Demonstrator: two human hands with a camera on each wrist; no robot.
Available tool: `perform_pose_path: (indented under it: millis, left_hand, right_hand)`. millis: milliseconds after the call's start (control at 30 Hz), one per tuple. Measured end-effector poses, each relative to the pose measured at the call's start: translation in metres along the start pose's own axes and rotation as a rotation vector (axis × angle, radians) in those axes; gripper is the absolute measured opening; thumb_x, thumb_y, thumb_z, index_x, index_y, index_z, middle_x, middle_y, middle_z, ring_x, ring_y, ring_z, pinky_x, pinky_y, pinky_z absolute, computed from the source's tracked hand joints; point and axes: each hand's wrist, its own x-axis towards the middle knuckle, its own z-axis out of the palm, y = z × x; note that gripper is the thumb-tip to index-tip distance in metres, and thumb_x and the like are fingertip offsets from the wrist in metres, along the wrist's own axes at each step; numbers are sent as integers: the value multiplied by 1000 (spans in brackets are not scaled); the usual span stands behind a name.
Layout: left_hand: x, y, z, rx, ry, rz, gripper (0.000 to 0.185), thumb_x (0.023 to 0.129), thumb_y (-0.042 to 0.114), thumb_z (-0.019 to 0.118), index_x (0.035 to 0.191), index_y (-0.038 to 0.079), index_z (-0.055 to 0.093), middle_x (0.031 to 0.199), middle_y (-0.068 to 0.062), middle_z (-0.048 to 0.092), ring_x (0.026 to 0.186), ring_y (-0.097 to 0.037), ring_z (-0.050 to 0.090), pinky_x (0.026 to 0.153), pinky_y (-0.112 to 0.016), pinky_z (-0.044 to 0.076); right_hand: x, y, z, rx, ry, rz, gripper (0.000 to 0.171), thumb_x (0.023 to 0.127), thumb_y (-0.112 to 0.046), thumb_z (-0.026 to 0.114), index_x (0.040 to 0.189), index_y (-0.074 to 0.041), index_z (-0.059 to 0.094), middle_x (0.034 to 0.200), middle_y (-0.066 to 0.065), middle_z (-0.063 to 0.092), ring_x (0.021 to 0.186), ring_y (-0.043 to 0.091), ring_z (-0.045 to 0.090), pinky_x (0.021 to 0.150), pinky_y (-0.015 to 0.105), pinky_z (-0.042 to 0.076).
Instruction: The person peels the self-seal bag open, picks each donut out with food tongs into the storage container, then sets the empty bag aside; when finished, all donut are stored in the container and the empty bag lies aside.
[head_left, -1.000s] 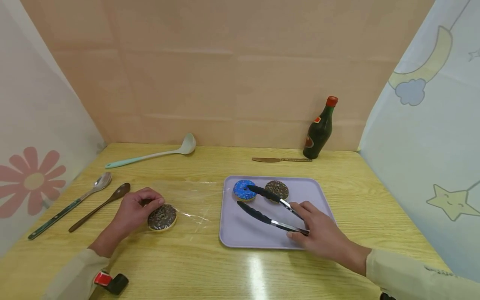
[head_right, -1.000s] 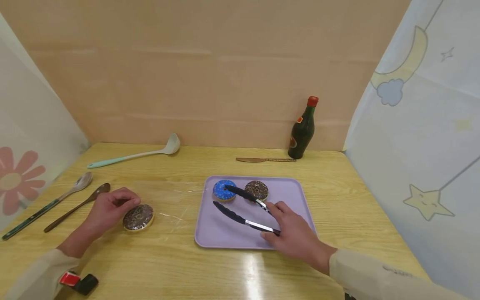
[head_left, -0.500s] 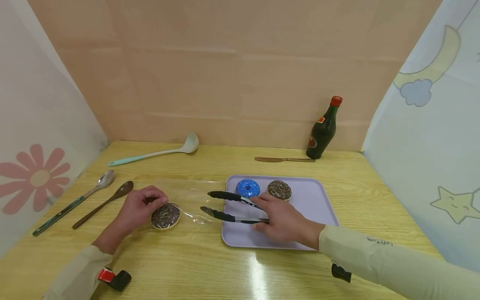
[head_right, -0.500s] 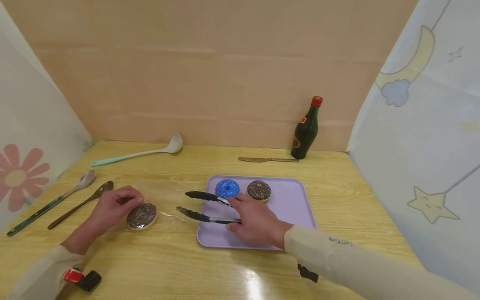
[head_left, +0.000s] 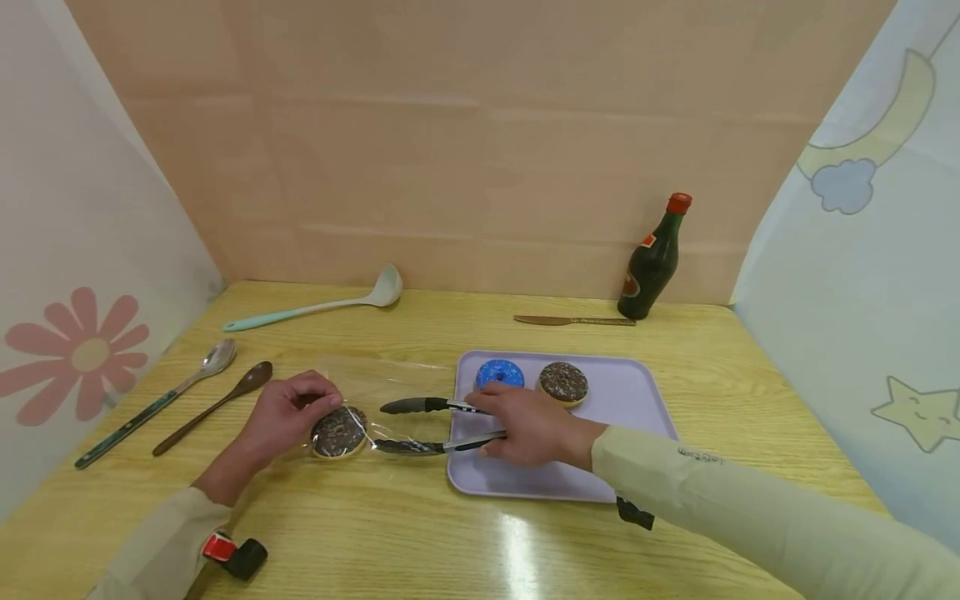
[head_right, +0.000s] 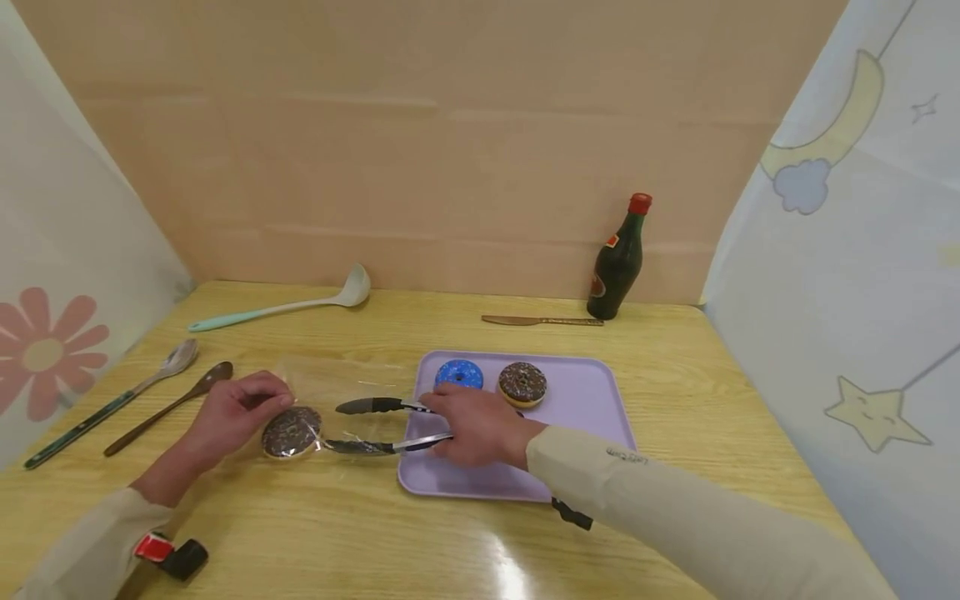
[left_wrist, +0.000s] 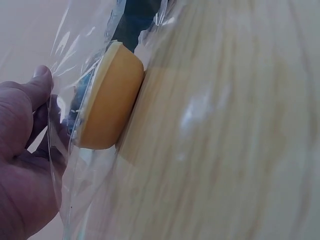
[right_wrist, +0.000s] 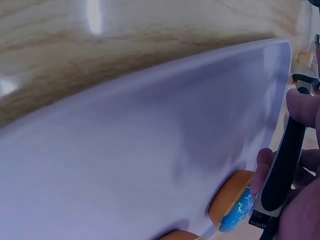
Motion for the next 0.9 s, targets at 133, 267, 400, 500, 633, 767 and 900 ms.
perform_pose_path:
  millis: [133, 267, 400, 500, 633, 767, 900]
  left_hand:
    - [1, 0, 4, -6, 4, 27, 9, 85, -7, 66, 84, 0, 70, 81, -9, 63, 72, -11, 56, 61, -22, 46]
    - [1, 8, 8, 7, 3, 48, 9, 84, -12, 64, 83, -4, 69, 80, -11, 62, 70, -11, 56, 60, -22, 45]
    - [1, 12, 9, 23, 4, 35, 10, 84, -14, 63, 82, -5, 69, 79, -10, 62, 71, -12, 56, 61, -22, 46]
    - [1, 6, 9, 32, 7, 21, 12, 84, -13, 64, 83, -2, 70, 80, -8, 63, 73, -11, 56, 62, -21, 46]
    - [1, -3, 8, 25, 13, 20, 12, 85, -9, 66, 82, 2, 71, 80, -4, 63, 73, -11, 57, 62, -21, 46]
    - [0, -5, 8, 34, 16, 23, 10, 85, -5, 67, 81, 4, 71, 80, -3, 64, 72, -11, 57, 62, -22, 46]
    - [0, -4, 6, 66, 23, 9, 9, 85, -3, 69, 81, 5, 71, 79, 0, 64, 71, -10, 58, 61, -22, 46]
  right_hand:
    - [5, -2, 0, -7, -18, -16, 64, 84, -30, 71, 140, -12, 47, 137, 4, 47, 116, 22, 51, 83, 40, 47]
    - [11, -4, 2, -5, -22, -38, 66, 83, -29, 71, 141, -11, 45, 133, 2, 48, 111, 19, 53, 78, 37, 47]
    - [16, -4, 5, -2, -31, -42, 68, 84, -31, 71, 143, -11, 43, 135, 3, 47, 112, 19, 52, 81, 36, 47]
    - [20, -5, 7, 3, -34, -39, 70, 84, -31, 71, 144, -11, 41, 137, 4, 45, 115, 20, 50, 85, 37, 45]
    - [24, -6, 10, 13, -34, -44, 71, 84, -31, 70, 144, -11, 40, 139, 5, 44, 117, 20, 49, 89, 38, 44]
    - [26, -7, 13, 8, -33, -46, 70, 84, -30, 70, 144, -11, 40, 140, 4, 43, 118, 21, 49, 88, 39, 44]
    - [26, -9, 13, -1, -24, -47, 69, 84, -30, 69, 144, -11, 40, 140, 5, 43, 117, 21, 49, 87, 39, 45]
